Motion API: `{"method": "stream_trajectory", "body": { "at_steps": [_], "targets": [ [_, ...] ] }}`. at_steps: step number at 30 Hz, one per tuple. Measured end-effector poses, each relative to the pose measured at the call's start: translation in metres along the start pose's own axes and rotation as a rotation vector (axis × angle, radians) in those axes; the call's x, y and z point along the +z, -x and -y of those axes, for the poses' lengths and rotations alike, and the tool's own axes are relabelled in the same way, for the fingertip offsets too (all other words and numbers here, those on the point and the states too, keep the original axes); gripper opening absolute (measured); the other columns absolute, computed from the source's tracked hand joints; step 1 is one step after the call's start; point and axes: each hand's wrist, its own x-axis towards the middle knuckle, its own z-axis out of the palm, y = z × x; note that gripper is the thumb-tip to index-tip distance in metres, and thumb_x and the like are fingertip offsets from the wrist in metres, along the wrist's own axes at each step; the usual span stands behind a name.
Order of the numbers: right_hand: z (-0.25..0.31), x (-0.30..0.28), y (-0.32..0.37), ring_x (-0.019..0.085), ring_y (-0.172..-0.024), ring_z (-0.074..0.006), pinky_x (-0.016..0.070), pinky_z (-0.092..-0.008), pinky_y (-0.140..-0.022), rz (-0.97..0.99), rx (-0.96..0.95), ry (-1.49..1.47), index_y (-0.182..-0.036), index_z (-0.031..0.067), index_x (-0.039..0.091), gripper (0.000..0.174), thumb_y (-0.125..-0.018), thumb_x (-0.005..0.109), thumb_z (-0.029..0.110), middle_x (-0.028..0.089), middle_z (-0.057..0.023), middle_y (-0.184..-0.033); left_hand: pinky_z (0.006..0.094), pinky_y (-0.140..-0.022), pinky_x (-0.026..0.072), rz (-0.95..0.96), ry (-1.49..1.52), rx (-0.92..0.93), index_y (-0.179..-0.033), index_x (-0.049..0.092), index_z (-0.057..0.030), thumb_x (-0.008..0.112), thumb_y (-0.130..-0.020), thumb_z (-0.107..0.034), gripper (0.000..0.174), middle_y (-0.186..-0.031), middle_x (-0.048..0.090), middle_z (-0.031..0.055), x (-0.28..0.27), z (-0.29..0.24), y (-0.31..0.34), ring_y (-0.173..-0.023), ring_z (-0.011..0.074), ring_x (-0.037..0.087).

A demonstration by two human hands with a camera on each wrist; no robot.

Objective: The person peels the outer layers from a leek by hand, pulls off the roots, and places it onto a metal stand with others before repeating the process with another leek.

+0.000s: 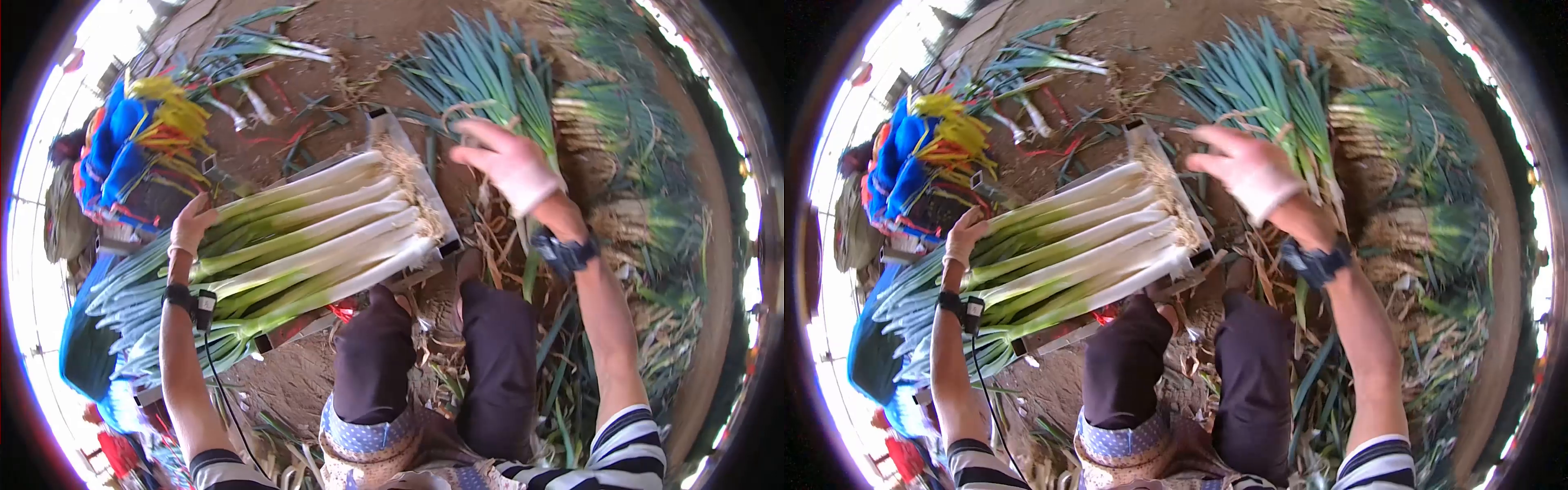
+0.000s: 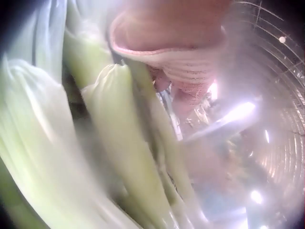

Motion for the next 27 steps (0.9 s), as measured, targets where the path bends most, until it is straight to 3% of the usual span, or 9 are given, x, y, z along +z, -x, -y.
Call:
{"method": "stream_trajectory", "body": {
  "at_steps": [4,7,10,13,18,20,22,24,27],
  "targets": [
    [-0.132,-0.010,0.128,0.062,-0.100,-0.0264,0.0474,-0.0342,-0.085,-0.086,0.445,0.218,-0.116,0.0138,0.061,0.048,-0.080,0.064,0.045,0.064,-0.0098,-0.112,0.0297,-0.097,0.0409,0.042,-0.474,0.059,-0.119,0.059,-0.0015,0.060,-0.080,-0.024,0.045,-0.115,0.064,0.0122,0.005,-0.056,0.029,-0.108,0.0205,0.059],
    [-0.189,0.014,0.255,0.060,-0.096,-0.0334,0.0469,-0.0388,-0.080,0.140,0.710,0.308,-0.102,0.0088,0.061,0.042,-0.082,0.055,0.045,0.065,-0.0137,-0.099,0.0250,-0.088,0.0446,0.213,-0.170,0.017,-0.113,0.064,0.0005,0.061,-0.084,-0.012,0.032,-0.107,0.066,0.0071,0.019,-0.072,0.038,-0.098,0.0127,0.060],
    [-0.208,0.060,0.347,0.057,-0.097,-0.0369,0.0463,-0.0446,-0.082,0.311,1.043,0.150,-0.106,0.0096,0.059,0.034,-0.086,0.052,0.036,0.062,-0.0144,-0.105,0.0210,-0.082,0.0461,0.311,-0.085,-0.042,-0.109,0.065,0.0017,0.064,-0.084,-0.007,0.026,-0.101,0.067,0.0046,0.070,-0.192,0.075,-0.091,0.0089,0.060],
    [-0.247,0.123,0.408,0.057,-0.099,-0.0343,0.0468,-0.0424,-0.084,0.286,1.031,0.094,-0.103,0.0099,0.061,0.026,-0.087,0.053,0.029,0.060,-0.0144,-0.102,0.0243,-0.083,0.0471,0.412,0.220,0.087,-0.113,0.062,0.0039,0.061,-0.087,-0.011,0.030,-0.098,0.067,0.0065,0.144,-0.311,0.117,-0.089,0.0120,0.061],
    [-0.238,0.119,0.359,0.057,-0.100,-0.0332,0.0470,-0.0412,-0.084,0.282,0.826,0.078,-0.100,0.0092,0.062,0.022,-0.086,0.055,0.025,0.059,-0.0124,-0.106,0.0372,-0.087,0.0474,0.781,1.144,0.217,-0.119,0.057,0.0002,0.056,-0.092,-0.020,0.034,-0.103,0.065,0.0110,0.294,-0.430,0.182,-0.088,0.0210,0.062],
    [-0.274,0.136,0.336,0.057,-0.100,-0.0332,0.0472,-0.0408,-0.084,0.305,0.505,0.326,-0.105,0.0078,0.061,0.025,-0.087,0.056,0.024,0.056,-0.0108,-0.119,0.0363,-0.082,0.0477,0.723,1.407,-0.086,-0.109,0.061,-0.0007,0.061,-0.089,-0.020,0.028,-0.095,0.065,0.0107,0.350,-0.463,0.211,-0.082,0.0208,0.060],
    [-0.321,0.165,0.304,0.056,-0.103,-0.0267,0.0502,-0.0385,-0.080,0.236,0.429,0.301,-0.103,0.0097,0.059,0.022,-0.083,0.060,0.017,0.056,-0.0119,-0.109,0.0358,-0.081,0.0478,0.719,1.394,-0.204,-0.107,0.061,-0.0010,0.061,-0.088,-0.020,0.027,-0.093,0.064,0.0103,0.394,-0.475,0.240,-0.080,0.0206,0.060],
    [-0.323,0.163,0.266,0.059,-0.099,-0.0273,0.0510,-0.0385,-0.077,-0.110,0.703,-0.210,-0.106,0.0094,0.056,0.028,-0.084,0.060,0.025,0.056,-0.0129,-0.111,0.0349,-0.077,0.0478,0.687,1.373,-0.448,-0.103,0.061,-0.0016,0.063,-0.087,-0.020,0.024,-0.088,0.064,0.0095,0.432,-0.472,0.261,-0.076,0.0202,0.059],
    [-0.356,0.173,0.207,0.059,-0.094,-0.0279,0.0515,-0.0404,-0.072,-0.151,0.739,0.084,-0.115,0.0113,0.050,0.035,-0.084,0.059,0.025,0.055,-0.0128,-0.107,0.0328,-0.070,0.0472,0.715,1.275,-0.699,-0.096,0.061,-0.0027,0.065,-0.086,-0.021,0.021,-0.081,0.062,0.0077,0.473,-0.458,0.272,-0.069,0.0189,0.057]
  ]
}}
